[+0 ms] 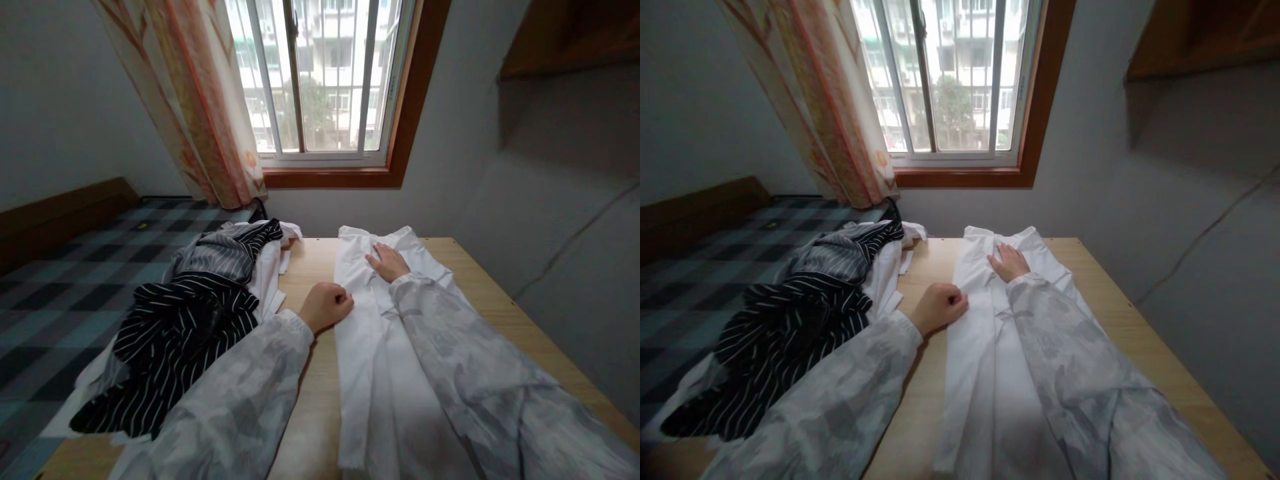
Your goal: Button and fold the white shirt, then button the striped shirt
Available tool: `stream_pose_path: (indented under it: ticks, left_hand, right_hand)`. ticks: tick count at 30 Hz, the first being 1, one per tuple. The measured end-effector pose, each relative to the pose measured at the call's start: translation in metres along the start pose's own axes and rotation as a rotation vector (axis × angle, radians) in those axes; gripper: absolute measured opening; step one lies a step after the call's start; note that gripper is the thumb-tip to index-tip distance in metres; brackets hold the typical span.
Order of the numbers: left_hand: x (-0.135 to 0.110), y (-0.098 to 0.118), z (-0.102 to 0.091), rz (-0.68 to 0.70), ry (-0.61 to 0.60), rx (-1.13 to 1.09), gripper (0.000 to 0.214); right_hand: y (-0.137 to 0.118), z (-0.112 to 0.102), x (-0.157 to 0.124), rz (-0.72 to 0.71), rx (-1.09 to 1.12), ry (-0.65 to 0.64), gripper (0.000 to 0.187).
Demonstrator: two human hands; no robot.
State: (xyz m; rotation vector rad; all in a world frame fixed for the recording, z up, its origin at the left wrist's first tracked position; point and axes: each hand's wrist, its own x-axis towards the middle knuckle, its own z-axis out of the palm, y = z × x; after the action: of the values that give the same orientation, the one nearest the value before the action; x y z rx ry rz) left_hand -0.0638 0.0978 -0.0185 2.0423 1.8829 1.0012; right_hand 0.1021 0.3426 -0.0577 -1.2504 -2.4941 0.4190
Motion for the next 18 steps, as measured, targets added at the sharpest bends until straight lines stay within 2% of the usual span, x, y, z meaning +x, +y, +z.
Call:
stream_pose_path:
  ticks: [2,4,7,9,11,13,18]
  left_hand:
    - [-0.001,0.004,-0.001,0.000,-0.015,0.019,0.044]
    - [-0.001,0.009,-0.001,-0.026,0.028,0.053,0.042]
    - [0.002,0.012,0.001,-0.145,0.175,0.151,0.019]
    - [0.004,0.011,0.003,-0.248,0.212,0.217,0.022]
    - [0.007,0.010,0.004,-0.332,0.164,0.259,0.031]
    - [0.008,0.009,0.003,-0.384,0.092,0.266,0.031]
    - [0.000,0.013,-0.003,-0.402,-0.002,0.233,0.030]
  right_hand:
    - [-0.002,0.002,-0.018,0.023,-0.001,-0.022,0.070]
    - [-0.004,0.003,-0.036,0.029,-0.012,-0.025,0.069]
    - [-0.007,0.004,-0.060,0.006,-0.043,0.022,0.065]
    - [-0.011,0.002,-0.069,0.021,-0.069,0.075,0.059]
    - [-0.015,-0.001,-0.074,0.055,-0.092,0.111,0.053]
    - [-0.020,-0.005,-0.076,0.081,-0.101,0.116,0.051]
    - [-0.028,-0.007,-0.093,0.109,-0.084,0.108,0.052]
